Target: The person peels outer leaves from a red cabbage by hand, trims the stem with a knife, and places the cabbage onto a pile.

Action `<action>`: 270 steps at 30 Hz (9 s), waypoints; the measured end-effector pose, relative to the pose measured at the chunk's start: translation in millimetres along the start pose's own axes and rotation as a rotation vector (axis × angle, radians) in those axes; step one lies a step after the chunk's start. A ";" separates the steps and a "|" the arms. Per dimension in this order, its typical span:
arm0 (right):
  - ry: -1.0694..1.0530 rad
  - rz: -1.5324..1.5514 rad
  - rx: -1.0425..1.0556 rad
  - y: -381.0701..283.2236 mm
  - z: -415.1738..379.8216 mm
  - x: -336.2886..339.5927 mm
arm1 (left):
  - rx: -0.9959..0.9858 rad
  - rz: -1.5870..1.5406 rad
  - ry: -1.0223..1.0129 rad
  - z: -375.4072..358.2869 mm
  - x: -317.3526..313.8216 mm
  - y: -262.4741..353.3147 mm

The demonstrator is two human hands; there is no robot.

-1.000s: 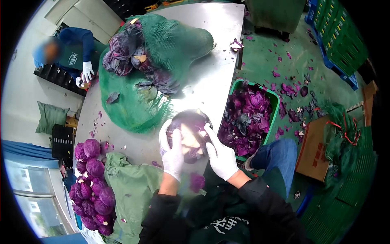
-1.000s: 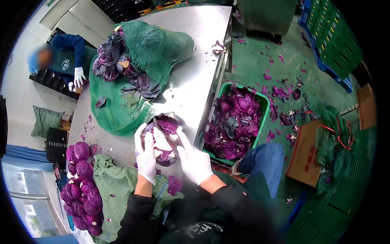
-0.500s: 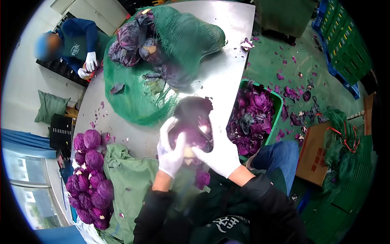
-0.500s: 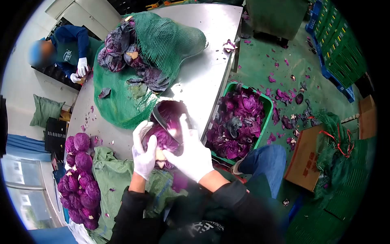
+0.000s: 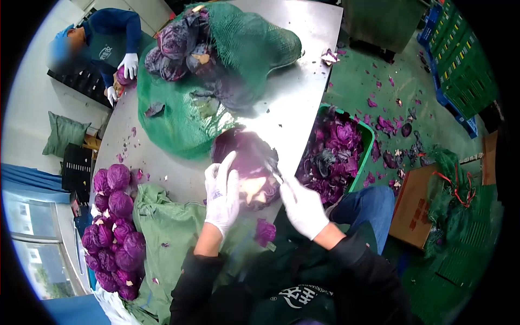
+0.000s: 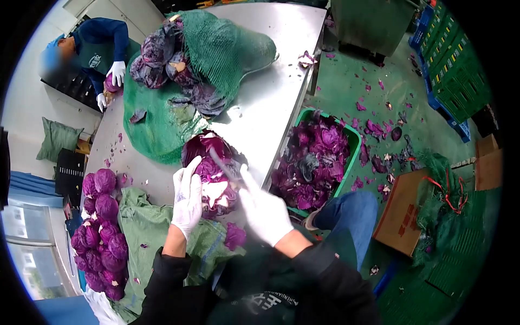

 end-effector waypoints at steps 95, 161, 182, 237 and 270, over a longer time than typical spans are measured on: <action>-0.167 -0.474 0.088 32.8 91.8 16.2 | -0.213 -0.293 -0.163 -13.7 -7.0 -9.4; -0.156 -0.262 -0.147 21.4 39.8 56.7 | -0.065 -0.030 -0.061 33.4 -42.7 48.1; -0.167 -0.495 -0.042 10.6 58.3 68.4 | -0.129 0.037 -0.083 43.5 -72.6 55.8; 0.525 0.636 -0.667 246.4 -3.2 83.6 | 0.136 -0.661 -0.138 25.6 -55.1 19.1; -0.222 0.018 -0.092 26.4 76.4 74.4 | -0.395 -0.003 -0.131 23.3 -46.1 96.0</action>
Point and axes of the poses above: each hand's wrist, its own z-axis towards the middle knuckle, its own x-axis out of the back of the hand, y = z × x, the point moved 10 cm from there along z, towards the middle knuckle
